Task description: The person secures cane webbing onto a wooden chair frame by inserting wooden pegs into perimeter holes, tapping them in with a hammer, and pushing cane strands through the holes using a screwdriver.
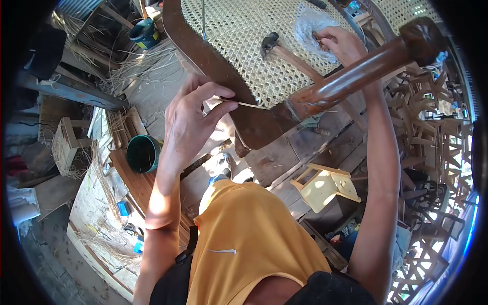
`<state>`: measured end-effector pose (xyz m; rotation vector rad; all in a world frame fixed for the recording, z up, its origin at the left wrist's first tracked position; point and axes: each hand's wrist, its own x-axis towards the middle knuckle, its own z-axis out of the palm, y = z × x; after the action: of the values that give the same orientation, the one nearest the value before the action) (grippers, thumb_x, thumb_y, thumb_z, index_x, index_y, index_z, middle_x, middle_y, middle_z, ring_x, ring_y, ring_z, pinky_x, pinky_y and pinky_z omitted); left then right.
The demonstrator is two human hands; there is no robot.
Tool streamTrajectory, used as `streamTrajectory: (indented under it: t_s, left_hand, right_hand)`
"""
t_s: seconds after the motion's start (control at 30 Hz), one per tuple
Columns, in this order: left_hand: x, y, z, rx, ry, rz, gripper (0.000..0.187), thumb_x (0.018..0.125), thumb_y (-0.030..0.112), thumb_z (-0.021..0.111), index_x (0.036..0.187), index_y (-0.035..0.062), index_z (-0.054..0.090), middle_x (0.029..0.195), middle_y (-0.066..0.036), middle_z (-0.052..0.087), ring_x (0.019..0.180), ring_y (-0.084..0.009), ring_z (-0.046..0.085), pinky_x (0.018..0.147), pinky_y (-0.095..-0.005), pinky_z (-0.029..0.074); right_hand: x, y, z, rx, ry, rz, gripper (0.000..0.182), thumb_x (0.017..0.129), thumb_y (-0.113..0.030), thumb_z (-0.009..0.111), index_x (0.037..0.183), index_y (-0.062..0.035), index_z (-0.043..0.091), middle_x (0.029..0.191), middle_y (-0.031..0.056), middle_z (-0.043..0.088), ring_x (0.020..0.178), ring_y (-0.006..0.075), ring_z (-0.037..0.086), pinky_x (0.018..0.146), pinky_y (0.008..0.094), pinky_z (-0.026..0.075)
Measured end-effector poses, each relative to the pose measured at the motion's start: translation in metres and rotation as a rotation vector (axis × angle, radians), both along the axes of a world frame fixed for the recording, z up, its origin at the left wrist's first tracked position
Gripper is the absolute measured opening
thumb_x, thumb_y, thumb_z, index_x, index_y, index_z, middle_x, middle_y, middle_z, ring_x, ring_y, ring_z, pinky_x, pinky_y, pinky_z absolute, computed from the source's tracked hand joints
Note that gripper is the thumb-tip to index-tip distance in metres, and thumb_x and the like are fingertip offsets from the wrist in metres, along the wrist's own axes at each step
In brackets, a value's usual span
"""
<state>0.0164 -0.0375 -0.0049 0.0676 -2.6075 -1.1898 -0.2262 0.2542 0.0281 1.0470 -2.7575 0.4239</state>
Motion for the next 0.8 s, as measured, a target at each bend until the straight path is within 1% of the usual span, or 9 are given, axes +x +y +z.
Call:
streamTrajectory:
  t_s: [0.1,0.13,0.23,0.27,0.37,0.43,0.5,0.57,0.8]
  left_hand:
    - [0.009,0.011,-0.006,-0.042,0.069,0.092,0.02,0.082,0.02,0.081,0.099,0.0116,0.075,0.092,-0.002,0.063,0.073,-0.0204,0.058,0.067,-0.0343,0.048]
    - [0.01,0.013,-0.013,-0.071,0.151,0.098,0.018,0.084,0.02,0.08,0.1,0.0125,0.075,0.091,-0.003,0.063,0.069,-0.02,0.056,0.065,-0.0344,0.046]
    - [0.016,0.025,-0.012,-0.054,0.109,0.209,0.017,0.085,0.02,0.079,0.1,0.0129,0.075,0.09,-0.004,0.063,0.066,-0.0201,0.056,0.064,-0.0347,0.046]
    - [0.017,0.027,-0.015,-0.068,0.151,0.228,0.018,0.084,0.018,0.08,0.1,0.0127,0.076,0.09,-0.004,0.063,0.063,-0.0193,0.053,0.063,-0.0338,0.045]
    - [0.018,0.032,-0.015,-0.08,0.186,0.277,0.018,0.083,0.016,0.081,0.1,0.0119,0.077,0.089,-0.004,0.063,0.063,-0.0172,0.051,0.061,-0.0318,0.043]
    - [0.017,0.031,-0.018,-0.085,0.186,0.291,0.018,0.083,0.014,0.08,0.101,0.0113,0.077,0.089,-0.003,0.062,0.066,-0.0142,0.049,0.06,-0.0294,0.041]
    - [0.016,0.027,-0.016,-0.095,0.149,0.264,0.018,0.083,0.014,0.081,0.101,0.0115,0.077,0.089,-0.003,0.061,0.066,-0.0135,0.049,0.06,-0.0291,0.041]
    - [0.012,0.018,-0.014,-0.131,0.175,0.189,0.017,0.083,0.013,0.081,0.1,0.0116,0.078,0.089,-0.002,0.06,0.066,-0.0129,0.05,0.06,-0.0287,0.041]
    - [-0.004,-0.006,-0.008,-0.059,0.132,-0.043,0.02,0.08,0.009,0.082,0.1,0.0109,0.078,0.09,-0.001,0.059,0.066,-0.011,0.049,0.057,-0.0278,0.039]
  right_hand:
    - [-0.009,0.003,0.003,0.122,0.087,0.029,0.023,0.093,-0.014,0.065,0.112,-0.0013,0.068,0.099,0.0161,0.07,0.091,0.029,0.069,0.08,0.0383,0.052]
    - [-0.016,0.01,-0.005,0.057,0.123,0.108,0.022,0.093,-0.013,0.064,0.11,0.0002,0.067,0.102,0.0161,0.071,0.092,0.0292,0.069,0.08,0.04,0.052]
    - [-0.046,0.024,-0.031,-0.124,0.145,0.222,0.021,0.094,-0.013,0.063,0.109,0.0008,0.066,0.104,0.0172,0.07,0.094,0.0296,0.069,0.081,0.0413,0.052]
    - [-0.051,0.025,-0.041,-0.137,0.266,0.232,0.016,0.095,-0.013,0.06,0.105,0.0005,0.064,0.1,0.0143,0.068,0.089,0.0263,0.067,0.079,0.0392,0.051]
    - [-0.037,0.017,-0.033,-0.239,-0.066,0.299,0.014,0.097,-0.013,0.058,0.103,-0.0012,0.062,0.094,0.0084,0.062,0.085,0.0201,0.062,0.076,0.0345,0.049]
    - [-0.036,0.013,-0.03,-0.174,0.094,0.378,0.013,0.096,-0.014,0.061,0.104,-0.0033,0.06,0.091,0.0042,0.059,0.083,0.0143,0.058,0.075,0.0307,0.047]
    - [-0.014,0.014,-0.028,-0.485,-0.21,0.319,0.015,0.097,-0.014,0.061,0.108,-0.0043,0.064,0.098,0.0043,0.065,0.09,0.0137,0.062,0.079,0.0306,0.049]
    - [-0.006,0.018,-0.025,-0.64,-0.302,0.256,0.017,0.097,-0.013,0.062,0.11,-0.0025,0.064,0.101,0.0051,0.066,0.093,0.0139,0.063,0.081,0.03,0.05]
    - [0.067,0.041,0.001,-1.026,-0.179,-0.204,0.024,0.097,-0.012,0.066,0.115,0.0037,0.066,0.109,0.0079,0.07,0.102,0.0144,0.066,0.088,0.0279,0.052]
